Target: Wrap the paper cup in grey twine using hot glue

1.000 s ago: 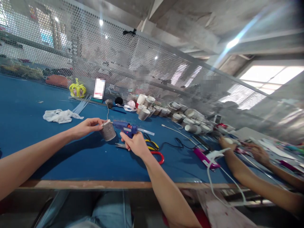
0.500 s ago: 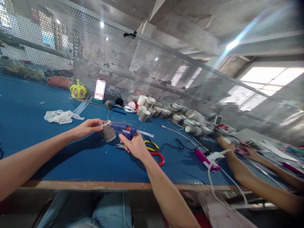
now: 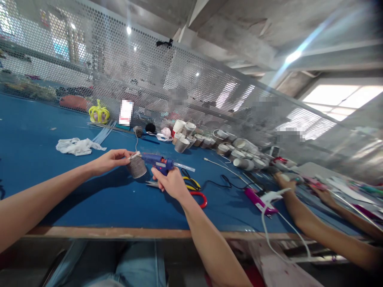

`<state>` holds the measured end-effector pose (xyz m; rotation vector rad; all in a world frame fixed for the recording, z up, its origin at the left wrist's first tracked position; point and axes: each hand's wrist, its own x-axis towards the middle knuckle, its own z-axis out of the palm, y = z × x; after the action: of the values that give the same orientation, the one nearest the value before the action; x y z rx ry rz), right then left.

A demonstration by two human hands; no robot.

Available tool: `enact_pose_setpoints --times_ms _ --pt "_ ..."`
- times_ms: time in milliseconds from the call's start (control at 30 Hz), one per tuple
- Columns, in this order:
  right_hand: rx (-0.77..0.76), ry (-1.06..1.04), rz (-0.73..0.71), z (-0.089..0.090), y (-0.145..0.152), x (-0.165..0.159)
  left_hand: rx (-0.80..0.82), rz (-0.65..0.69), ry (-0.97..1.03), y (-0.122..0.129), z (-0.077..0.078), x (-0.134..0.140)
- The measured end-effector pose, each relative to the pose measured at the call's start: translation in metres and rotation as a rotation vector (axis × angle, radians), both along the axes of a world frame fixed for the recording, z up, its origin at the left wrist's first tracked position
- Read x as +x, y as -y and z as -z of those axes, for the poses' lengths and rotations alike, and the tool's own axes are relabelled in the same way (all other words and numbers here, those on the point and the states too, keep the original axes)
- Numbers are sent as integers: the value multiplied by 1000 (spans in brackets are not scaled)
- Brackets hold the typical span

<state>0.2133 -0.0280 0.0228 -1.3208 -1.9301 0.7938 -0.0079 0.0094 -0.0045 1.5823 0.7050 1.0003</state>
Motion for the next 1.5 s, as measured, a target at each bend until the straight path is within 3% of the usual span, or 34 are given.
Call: enact_pose_setpoints --times_ms 1200,1333,1500 --pt "-63 -30 25 0 -12 1 2 1 -6 -2 2 -2" --pt "-106 -118 14 3 -21 3 17 0 -18 -2 2 -2" --pt "-78 -286 194 4 -47 12 64 -4 -65 0 -1 -2"
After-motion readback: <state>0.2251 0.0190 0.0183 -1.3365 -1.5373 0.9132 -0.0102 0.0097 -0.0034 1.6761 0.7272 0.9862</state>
